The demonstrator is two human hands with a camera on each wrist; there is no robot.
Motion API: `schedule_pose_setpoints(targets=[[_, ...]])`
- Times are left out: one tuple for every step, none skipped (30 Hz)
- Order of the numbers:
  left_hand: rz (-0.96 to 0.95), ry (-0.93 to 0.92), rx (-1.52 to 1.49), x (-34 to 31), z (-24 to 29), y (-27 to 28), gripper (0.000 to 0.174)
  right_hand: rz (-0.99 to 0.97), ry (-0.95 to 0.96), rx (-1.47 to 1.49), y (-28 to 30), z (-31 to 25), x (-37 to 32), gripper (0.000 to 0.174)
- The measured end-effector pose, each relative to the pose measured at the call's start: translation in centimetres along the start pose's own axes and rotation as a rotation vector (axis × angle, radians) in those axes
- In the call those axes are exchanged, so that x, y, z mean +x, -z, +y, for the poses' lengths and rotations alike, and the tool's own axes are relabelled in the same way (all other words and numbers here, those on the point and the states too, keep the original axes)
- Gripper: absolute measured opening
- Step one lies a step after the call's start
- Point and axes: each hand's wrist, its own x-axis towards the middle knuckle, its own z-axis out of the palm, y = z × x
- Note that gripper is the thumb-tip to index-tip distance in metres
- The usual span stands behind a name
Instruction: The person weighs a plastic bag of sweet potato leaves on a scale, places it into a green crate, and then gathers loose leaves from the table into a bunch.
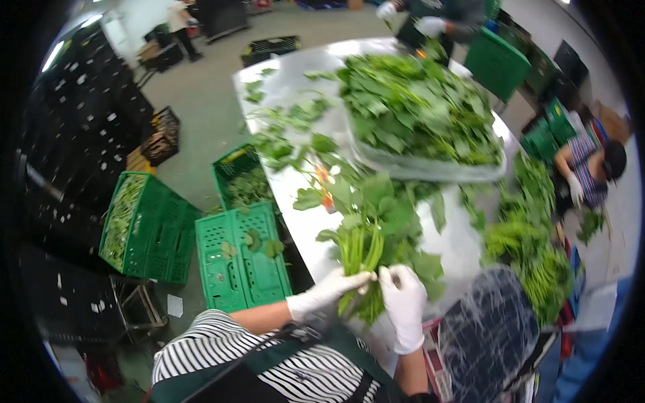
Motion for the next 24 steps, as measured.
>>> schedule_pose_setpoints(targets=[[0.004,-0.043,0.018,0.3,-0.2,0.2,0.025,0.006,-0.025,0.060,-0.2,0.0,0.0,0.016],[-0.003,-0.075,0.034,0.5,-0.4,0.4,0.027,-0.022,-0.003,0.076,-0.5,-0.4,0.3,0.015],[0.002,-0.081,0.057,0.2,0.2,0.3,0.026,-0.044,0.007,0.085,-0.6,-0.9,0.3,0.014],[0.000,-0.082,0.080,-0.2,0.7,0.0,0.025,-0.060,0.012,0.090,-0.5,-1.0,0.2,0.013],[0.041,-0.120,0.058,-0.1,0.2,-0.3,0.024,-0.064,-0.009,0.083,-1.1,0.0,0.3,0.017],[0.059,-0.136,0.167,0.0,0.2,-0.2,0.025,-0.052,0.022,0.031,-1.3,0.3,0.3,0.016],[0.066,-0.144,0.154,-0.2,0.3,-0.3,0.026,-0.050,0.010,0.065,-1.3,0.3,0.2,0.016],[0.074,-0.152,0.141,-0.4,0.6,-0.4,0.027,-0.049,-0.002,0.099,-1.4,0.2,0.2,0.016],[0.079,-0.147,0.149,-0.4,0.4,-0.3,0.030,-0.050,-0.005,0.105,-1.4,0.1,0.1,0.016],[0.082,-0.142,0.157,-0.3,0.1,0.0,0.033,-0.050,-0.009,0.110,-1.4,-0.2,0.0,0.016],[0.085,-0.135,0.165,-0.2,-0.1,0.0,0.036,-0.049,-0.014,0.114,-1.4,-0.3,-0.1,0.016],[0.094,-0.142,0.190,-0.2,0.2,-0.1,0.036,-0.054,-0.014,0.119,-1.5,-0.4,-0.1,0.015],[0.103,-0.148,0.212,-0.4,0.4,-0.3,0.037,-0.061,-0.015,0.123,-1.5,-0.4,0.0,0.015],[0.114,-0.153,0.233,-0.5,0.5,-0.5,0.037,-0.068,-0.016,0.125,-1.5,-0.3,0.0,0.015],[0.116,-0.162,0.221,-0.4,0.4,-0.6,0.038,-0.075,-0.034,0.162,-1.5,-0.2,0.0,0.015],[0.119,-0.170,0.208,-0.3,0.1,-0.6,0.039,-0.084,-0.052,0.199,-1.6,0.1,0.0,0.015],[0.124,-0.178,0.195,-0.2,-0.2,-0.6,0.039,-0.095,-0.070,0.236,-1.6,0.4,0.0,0.015],[0.121,-0.177,0.193,-0.1,-0.7,-0.4,0.040,-0.097,-0.078,0.266,-1.8,0.8,0.0,0.015],[0.116,-0.176,0.192,0.2,-1.1,-0.1,0.040,-0.098,-0.086,0.296,-1.9,1.3,0.0,0.016],[0.111,-0.174,0.191,0.4,-1.4,0.0,0.040,-0.099,-0.095,0.326,-2.0,1.6,0.0,0.016],[0.128,-0.199,0.154,0.4,-1.3,-0.2,0.039,-0.088,-0.090,0.307,-2.0,1.7,0.1,0.015],[0.144,-0.221,0.115,0.3,-1.2,-0.5,0.037,-0.077,-0.089,0.287,-2.0,1.8,0.0,0.015],[0.159,-0.239,0.075,0.2,-1.2,-0.8,0.036,-0.065,-0.093,0.265,-1.9,1.9,-0.1,0.014],[0.170,-0.209,0.126,0.2,-0.8,-0.7,0.033,-0.033,-0.075,0.297,-2.1,1.7,-0.1,0.013]])
